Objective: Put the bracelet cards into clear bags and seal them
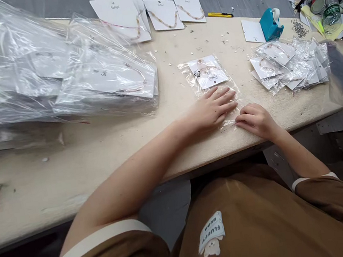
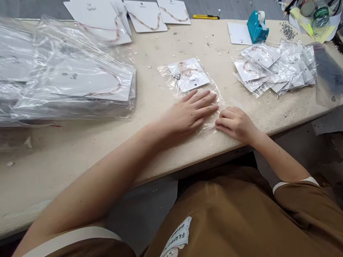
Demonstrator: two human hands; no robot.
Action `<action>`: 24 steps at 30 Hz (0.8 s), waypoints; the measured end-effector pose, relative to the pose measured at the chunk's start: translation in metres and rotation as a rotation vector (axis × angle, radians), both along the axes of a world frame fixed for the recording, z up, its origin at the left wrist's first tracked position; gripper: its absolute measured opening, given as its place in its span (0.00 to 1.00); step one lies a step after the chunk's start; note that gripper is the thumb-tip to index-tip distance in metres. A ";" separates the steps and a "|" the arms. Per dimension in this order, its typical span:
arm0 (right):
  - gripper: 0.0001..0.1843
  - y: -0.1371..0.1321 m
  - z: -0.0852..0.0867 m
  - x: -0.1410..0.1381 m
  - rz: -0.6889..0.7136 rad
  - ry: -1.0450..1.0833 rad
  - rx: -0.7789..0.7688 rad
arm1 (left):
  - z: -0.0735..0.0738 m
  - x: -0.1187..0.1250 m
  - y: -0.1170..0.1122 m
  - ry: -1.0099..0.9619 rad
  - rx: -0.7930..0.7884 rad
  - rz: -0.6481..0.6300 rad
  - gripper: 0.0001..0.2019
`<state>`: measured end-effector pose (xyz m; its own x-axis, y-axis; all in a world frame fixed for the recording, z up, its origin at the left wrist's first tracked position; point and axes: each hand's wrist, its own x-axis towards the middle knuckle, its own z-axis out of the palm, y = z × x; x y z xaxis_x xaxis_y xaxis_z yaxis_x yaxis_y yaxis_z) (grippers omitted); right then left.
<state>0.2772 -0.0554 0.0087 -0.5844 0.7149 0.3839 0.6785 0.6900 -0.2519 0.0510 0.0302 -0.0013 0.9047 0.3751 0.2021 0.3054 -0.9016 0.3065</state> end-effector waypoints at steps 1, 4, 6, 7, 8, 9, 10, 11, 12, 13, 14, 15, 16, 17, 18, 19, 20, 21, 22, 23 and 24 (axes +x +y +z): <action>0.08 0.000 0.000 0.000 0.002 0.006 0.003 | 0.000 0.003 -0.001 -0.008 0.008 0.011 0.22; 0.07 0.000 -0.002 0.000 0.021 0.029 0.046 | -0.001 0.011 -0.007 -0.004 -0.008 0.026 0.24; 0.06 -0.001 -0.003 0.000 0.030 0.029 0.117 | -0.004 0.014 -0.010 0.024 -0.039 0.025 0.26; 0.06 -0.002 -0.003 0.000 0.031 0.024 0.161 | -0.005 0.015 -0.011 0.040 -0.049 0.023 0.27; 0.06 -0.003 -0.003 0.001 0.032 0.012 0.204 | -0.007 0.014 -0.012 0.054 -0.054 0.023 0.27; 0.06 -0.004 -0.003 0.001 0.035 -0.001 0.240 | -0.008 0.014 -0.013 0.065 -0.054 0.023 0.27; 0.06 -0.005 -0.004 0.001 0.043 -0.018 0.265 | -0.009 0.014 -0.013 0.073 -0.052 0.021 0.26; 0.07 -0.006 -0.004 0.002 0.054 -0.035 0.276 | -0.010 0.013 -0.013 0.077 -0.049 0.020 0.26; 0.07 -0.007 -0.004 0.002 0.067 -0.050 0.272 | -0.011 0.013 -0.012 0.075 -0.049 0.020 0.26; 0.07 -0.009 -0.004 0.003 0.079 -0.059 0.257 | -0.011 0.013 -0.012 0.070 -0.049 0.020 0.26; 0.06 -0.010 -0.002 0.004 0.090 -0.060 0.231 | -0.012 0.013 -0.011 0.063 -0.050 0.019 0.26; 0.05 -0.013 0.000 0.007 0.097 -0.053 0.192 | -0.012 0.013 -0.011 0.056 -0.052 0.017 0.26; 0.05 -0.016 0.005 0.012 0.096 -0.042 0.139 | -0.012 0.013 -0.011 0.052 -0.055 0.016 0.26; 0.04 -0.021 0.011 0.020 0.082 -0.027 0.067 | -0.012 0.013 -0.011 0.051 -0.057 0.014 0.26; 0.04 -0.028 0.020 0.030 0.059 -0.011 -0.033 | -0.012 0.012 -0.010 0.054 -0.059 0.008 0.26; 0.04 -0.036 0.029 0.044 0.037 0.014 -0.166 | -0.013 0.012 -0.010 0.059 -0.060 0.002 0.26; 0.04 -0.047 0.038 0.061 0.011 0.051 -0.321 | -0.013 0.012 -0.010 0.066 -0.062 -0.004 0.26; 0.05 -0.060 0.045 0.081 0.001 0.104 -0.502 | -0.013 0.012 -0.009 0.072 -0.066 -0.008 0.26; 0.05 -0.075 0.050 0.102 0.008 0.190 -0.688 | -0.013 0.011 -0.009 0.075 -0.073 -0.013 0.27; 0.07 -0.091 0.051 0.124 -0.006 0.298 -0.829 | -0.013 0.011 -0.008 0.073 -0.084 -0.019 0.27; 0.12 -0.107 0.048 0.145 -0.027 0.414 -0.912 | -0.013 0.010 -0.007 0.064 -0.097 -0.029 0.28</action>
